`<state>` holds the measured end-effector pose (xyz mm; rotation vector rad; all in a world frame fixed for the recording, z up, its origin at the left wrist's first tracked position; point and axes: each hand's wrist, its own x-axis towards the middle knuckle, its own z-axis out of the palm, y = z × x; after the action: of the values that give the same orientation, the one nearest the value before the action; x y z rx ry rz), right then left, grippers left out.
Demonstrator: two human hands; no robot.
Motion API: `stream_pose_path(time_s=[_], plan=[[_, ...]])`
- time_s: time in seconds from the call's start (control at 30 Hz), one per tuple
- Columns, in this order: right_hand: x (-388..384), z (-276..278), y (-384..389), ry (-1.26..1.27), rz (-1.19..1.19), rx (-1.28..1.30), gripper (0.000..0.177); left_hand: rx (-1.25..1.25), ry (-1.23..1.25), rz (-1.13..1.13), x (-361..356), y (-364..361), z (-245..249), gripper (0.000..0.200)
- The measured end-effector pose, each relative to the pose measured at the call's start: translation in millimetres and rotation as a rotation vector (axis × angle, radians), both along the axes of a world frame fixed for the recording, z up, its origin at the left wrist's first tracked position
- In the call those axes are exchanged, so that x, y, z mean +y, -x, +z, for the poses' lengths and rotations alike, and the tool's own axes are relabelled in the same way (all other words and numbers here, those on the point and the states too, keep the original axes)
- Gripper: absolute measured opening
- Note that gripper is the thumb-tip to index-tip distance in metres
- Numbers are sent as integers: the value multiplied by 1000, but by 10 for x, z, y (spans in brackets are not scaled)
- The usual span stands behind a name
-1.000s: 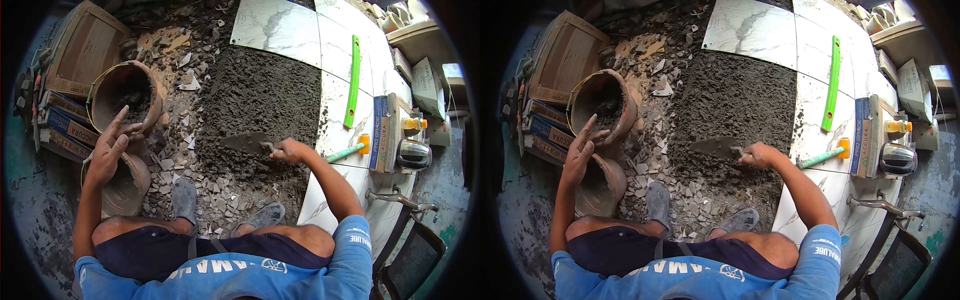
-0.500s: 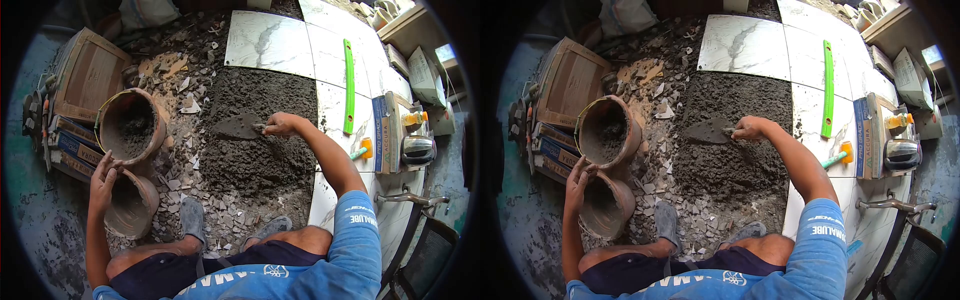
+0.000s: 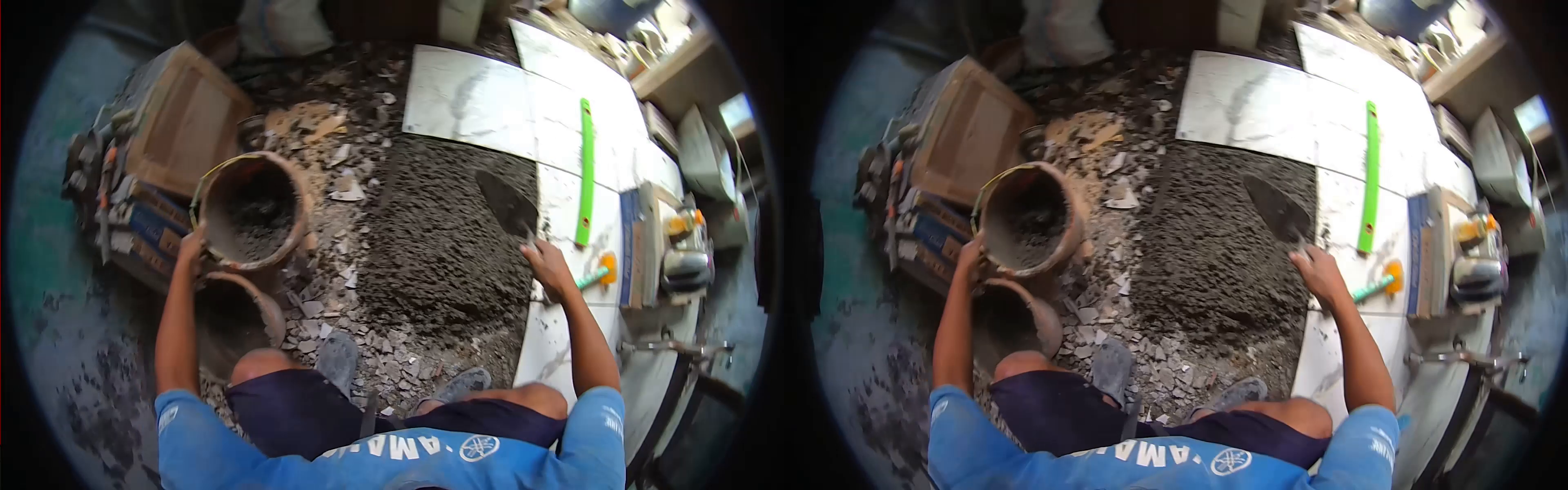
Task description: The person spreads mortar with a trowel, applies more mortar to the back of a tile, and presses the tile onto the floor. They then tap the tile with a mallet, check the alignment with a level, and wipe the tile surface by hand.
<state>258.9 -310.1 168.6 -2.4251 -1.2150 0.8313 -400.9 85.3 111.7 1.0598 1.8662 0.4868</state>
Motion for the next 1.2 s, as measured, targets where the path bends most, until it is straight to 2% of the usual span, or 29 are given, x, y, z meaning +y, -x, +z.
stream_pose_path(time_s=[0.03, 0.07, 0.1, 0.13, 0.17, 0.2, 0.27, 0.33, 0.37, 0.47, 0.6, 0.67, 0.7, 0.8, 0.87, 1.1, 1.2], plan=[[8, 135, 176, 14, 41, 15, 46, -130, 5, 11, 35, -109, -19, 68], [138, 404, 380, 130, 143, -29, 43, -209, -77, 26, 272, 71, -401, 66], [100, 250, 431, -9, 234, -112, 39, -76, -161, 23, 248, -39, -347, 64], [301, 591, 699, 135, 296, -149, 37, -16, -240, 14, 255, -40, -480, 63], [455, 714, 892, 111, 386, -211, 36, 166, -445, -7, 152, -190, -523, 58], [616, 817, 1068, 85, 464, -277, 36, 66, -460, 58, -22, -415, -319, 52], [1082, 1097, 1529, 57, 609, -355, 31, -27, -604, -10, -76, -546, -340, 46], [1617, 1208, 2005, 65, 680, -442, 26, 64, -601, -50, -318, -898, 29, 43], [1919, 1194, 2176, 84, 705, -485, 26, -76, -630, -1, -402, -1070, 96, 44], [2685, 819, 2399, 147, 744, -642, 24, -89, -803, -50, -578, -1435, 300, 44], [2886, 593, 2554, 407, 862, -651, 26, -35, -744, -70, -627, -1641, 323, 41], [2675, 417, 2503, 423, 924, -414, 27, 0, -607, -61, -624, -1671, 394, 38], [2567, 359, 2569, 438, 933, -359, 27, -78, -767, -7, -582, -1694, 263, 38], [2278, 269, 2816, 451, 976, -229, 27, -54, -807, -59, -642, -1720, 292, 41], [2190, 270, 2919, 442, 887, -33, 31, -49, -839, -84, -648, -1763, 287, 41], [1992, 341, 3134, 492, 802, 96, 36, 11, -929, -145, -666, -1887, 232, 36], [1912, 496, 3088, 345, 849, 152, 37, -18, -912, -191, -715, -1923, 242, 32]])
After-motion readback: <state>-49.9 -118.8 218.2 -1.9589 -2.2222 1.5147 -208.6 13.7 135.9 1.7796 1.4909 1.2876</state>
